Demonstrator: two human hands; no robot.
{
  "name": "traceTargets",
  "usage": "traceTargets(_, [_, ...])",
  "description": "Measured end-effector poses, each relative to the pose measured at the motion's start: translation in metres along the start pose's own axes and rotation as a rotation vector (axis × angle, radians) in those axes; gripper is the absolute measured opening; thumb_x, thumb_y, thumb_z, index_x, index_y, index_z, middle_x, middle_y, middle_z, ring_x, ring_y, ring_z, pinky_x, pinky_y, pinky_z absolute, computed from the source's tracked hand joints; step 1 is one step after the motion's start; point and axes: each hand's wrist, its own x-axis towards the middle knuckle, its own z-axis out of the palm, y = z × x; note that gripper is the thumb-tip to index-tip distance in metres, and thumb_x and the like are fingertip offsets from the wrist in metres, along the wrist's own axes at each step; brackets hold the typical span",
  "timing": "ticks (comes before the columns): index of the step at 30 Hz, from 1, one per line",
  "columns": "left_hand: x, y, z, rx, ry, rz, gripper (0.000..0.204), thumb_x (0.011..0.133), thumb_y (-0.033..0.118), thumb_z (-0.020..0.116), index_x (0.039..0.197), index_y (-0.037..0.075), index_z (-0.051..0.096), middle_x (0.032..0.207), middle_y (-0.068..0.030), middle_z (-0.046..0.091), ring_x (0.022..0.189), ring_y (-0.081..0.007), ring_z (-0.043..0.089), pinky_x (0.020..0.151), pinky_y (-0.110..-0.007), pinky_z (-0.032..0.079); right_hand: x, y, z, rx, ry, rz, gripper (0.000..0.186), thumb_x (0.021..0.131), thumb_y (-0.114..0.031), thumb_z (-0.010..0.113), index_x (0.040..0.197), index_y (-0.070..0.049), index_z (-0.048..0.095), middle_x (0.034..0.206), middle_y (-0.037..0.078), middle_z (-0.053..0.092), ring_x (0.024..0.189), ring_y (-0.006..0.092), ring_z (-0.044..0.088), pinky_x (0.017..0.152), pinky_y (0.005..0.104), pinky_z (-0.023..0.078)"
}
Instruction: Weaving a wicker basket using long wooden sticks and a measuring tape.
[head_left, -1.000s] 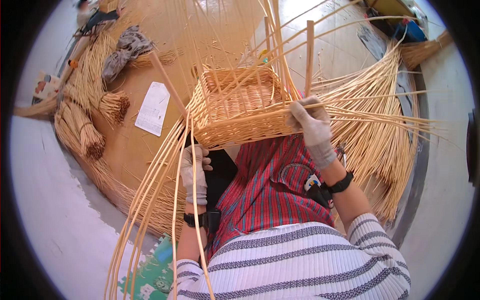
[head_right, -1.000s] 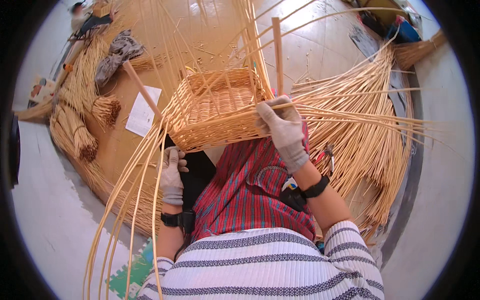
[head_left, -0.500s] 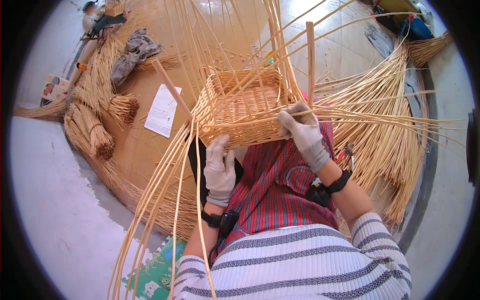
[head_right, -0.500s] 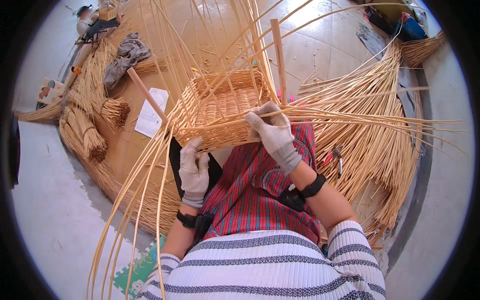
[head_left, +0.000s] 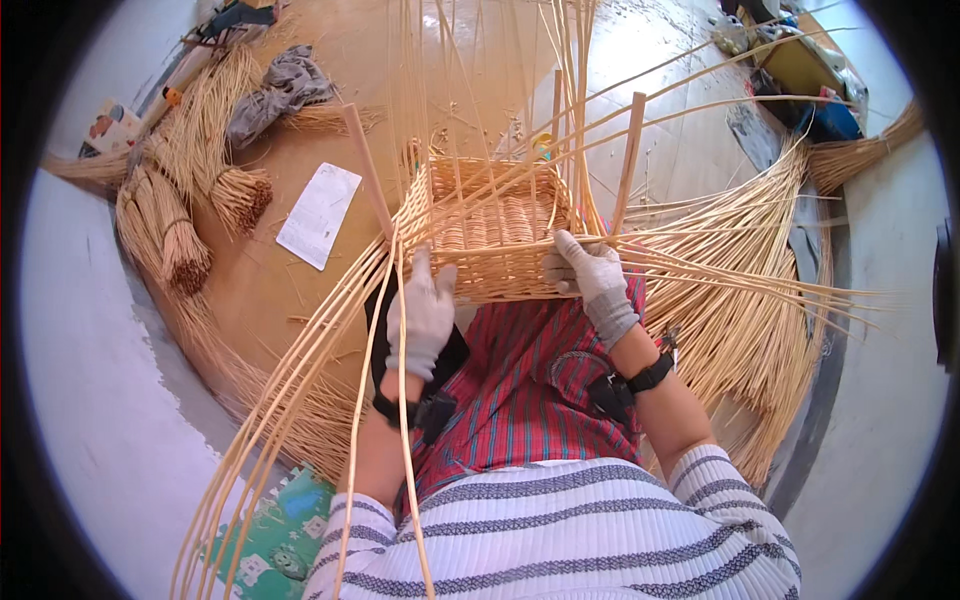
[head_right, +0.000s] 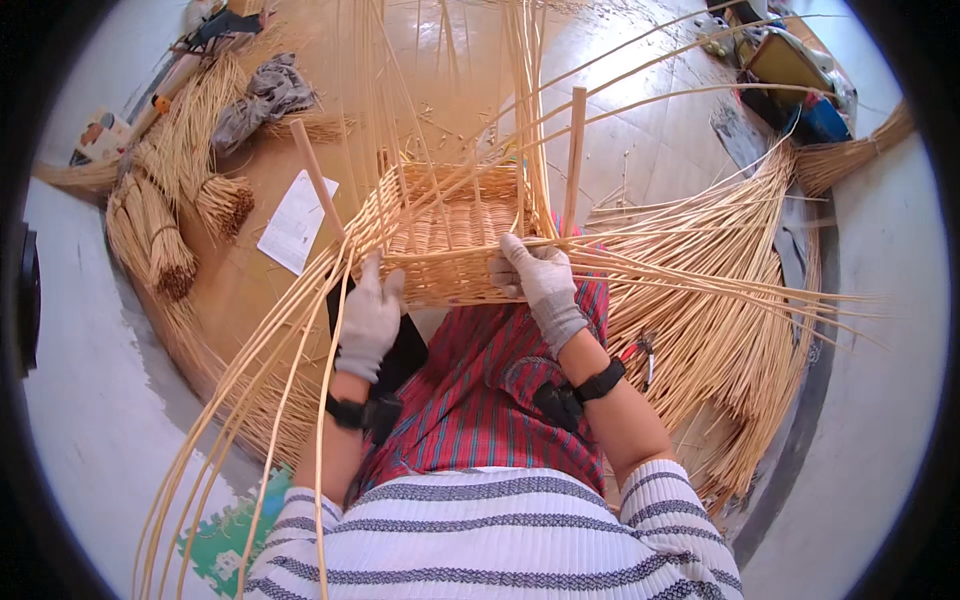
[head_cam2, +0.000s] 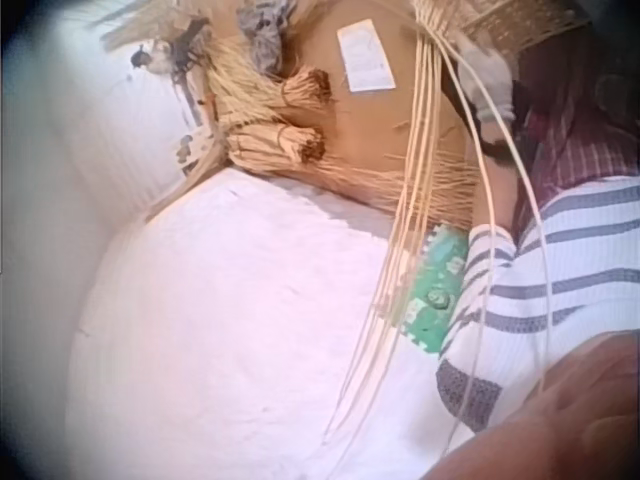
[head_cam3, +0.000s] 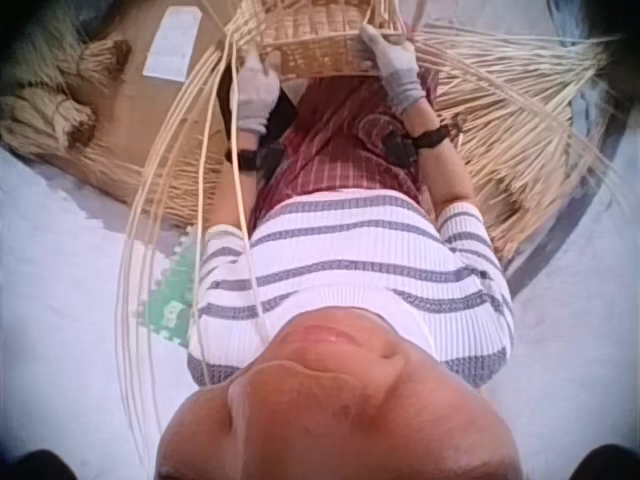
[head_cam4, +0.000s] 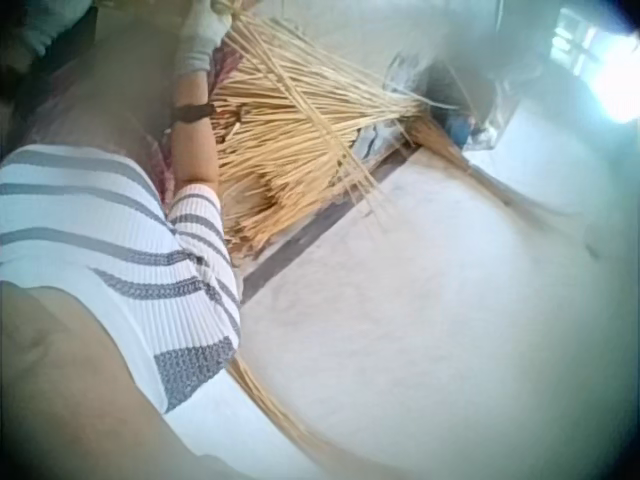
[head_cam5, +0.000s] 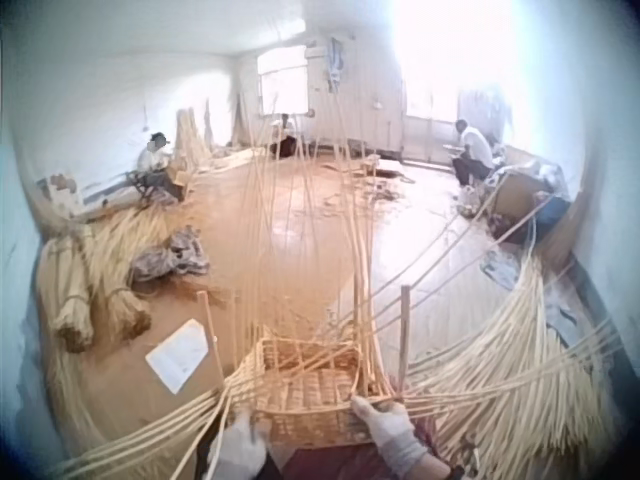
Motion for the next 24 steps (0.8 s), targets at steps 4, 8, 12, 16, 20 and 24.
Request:
traceTargets(4, [0.034, -0.017, 0.002, -0.551, -0.336, -0.193, 0.048, 0.110, 0.033, 0.056, 0.149, 0.008, 0.042, 0.083, -0.0127, 0.075, 0.053, -0.0180, 0.066, 0.039, -0.031, 0.050, -0.006, -0.004, 0.005, -0.066, -0.072, 0.056, 0.047, 0.103, -0.048, 0.066, 0.104, -0.002, 0.074, 0.079, 0.009, 0.074, 0.060, 0.0180, 0.070, 0.050, 0.0292, 0.056])
traceTargets(8, [0.041, -0.039, 0.025, -1.035, -0.318, -0.123, 0.039, 0.108, 0.027, 0.062, 0.141, 0.011, 0.048, 0.090, -0.0129, 0.078, 0.071, -0.0192, 0.075, 0.053, -0.031, 0.058, -0.019, -0.025, 0.042, -0.186, -0.300, 0.070, 0.042, 0.104, -0.041, 0.066, 0.113, -0.001, 0.071, 0.098, 0.010, 0.074, 0.083, 0.0166, 0.071, 0.074, 0.0311, 0.060])
traceTargets(12, [0.039, -0.049, 0.042, -1.072, -0.203, -0.110, 0.015, 0.106, 0.014, 0.063, 0.119, 0.011, 0.056, 0.097, -0.0147, 0.079, 0.084, -0.0217, 0.078, 0.069, -0.034, 0.065, 0.015, -0.080, 0.108, -0.133, -0.258, -0.511, 0.031, 0.109, -0.025, 0.055, 0.131, -0.004, 0.061, 0.132, 0.011, 0.068, 0.117, 0.0160, 0.064, 0.102, 0.0293, 0.050])
traceTargets(16, [0.039, -0.047, 0.046, -1.064, -0.163, -0.070, 0.013, 0.106, 0.013, 0.063, 0.117, 0.013, 0.057, 0.095, -0.0124, 0.079, 0.076, -0.0215, 0.078, 0.055, -0.034, 0.061, 0.077, -0.140, 0.153, -0.446, -0.480, -0.949, 0.036, 0.105, -0.027, 0.060, 0.133, -0.005, 0.054, 0.114, 0.010, 0.075, 0.104, 0.0296, 0.071, 0.097, 0.0414, 0.053])
traceTargets(20, [0.037, -0.045, 0.043, -1.136, -0.191, -0.147, 0.012, 0.105, 0.012, 0.065, 0.115, 0.012, 0.059, 0.095, -0.0129, 0.079, 0.082, -0.0215, 0.078, 0.068, -0.034, 0.065, 0.090, -0.190, 0.201, -1.801, -0.151, -1.239, 0.019, 0.099, -0.025, 0.064, 0.113, -0.013, 0.068, 0.102, 0.011, 0.079, 0.095, 0.0293, 0.075, 0.086, 0.0447, 0.053])
traceTargets(24, [0.032, -0.053, 0.043, -1.195, -0.168, -0.090, 0.013, 0.102, 0.009, 0.069, 0.114, 0.009, 0.062, 0.098, -0.0130, 0.077, 0.085, -0.0221, 0.077, 0.075, -0.035, 0.065, 0.045, -0.204, 0.240, -1.983, -0.028, -1.329, 0.008, 0.092, -0.020, 0.067, 0.087, -0.017, 0.072, 0.085, 0.012, 0.077, 0.081, 0.0271, 0.075, 0.076, 0.0437, 0.050])
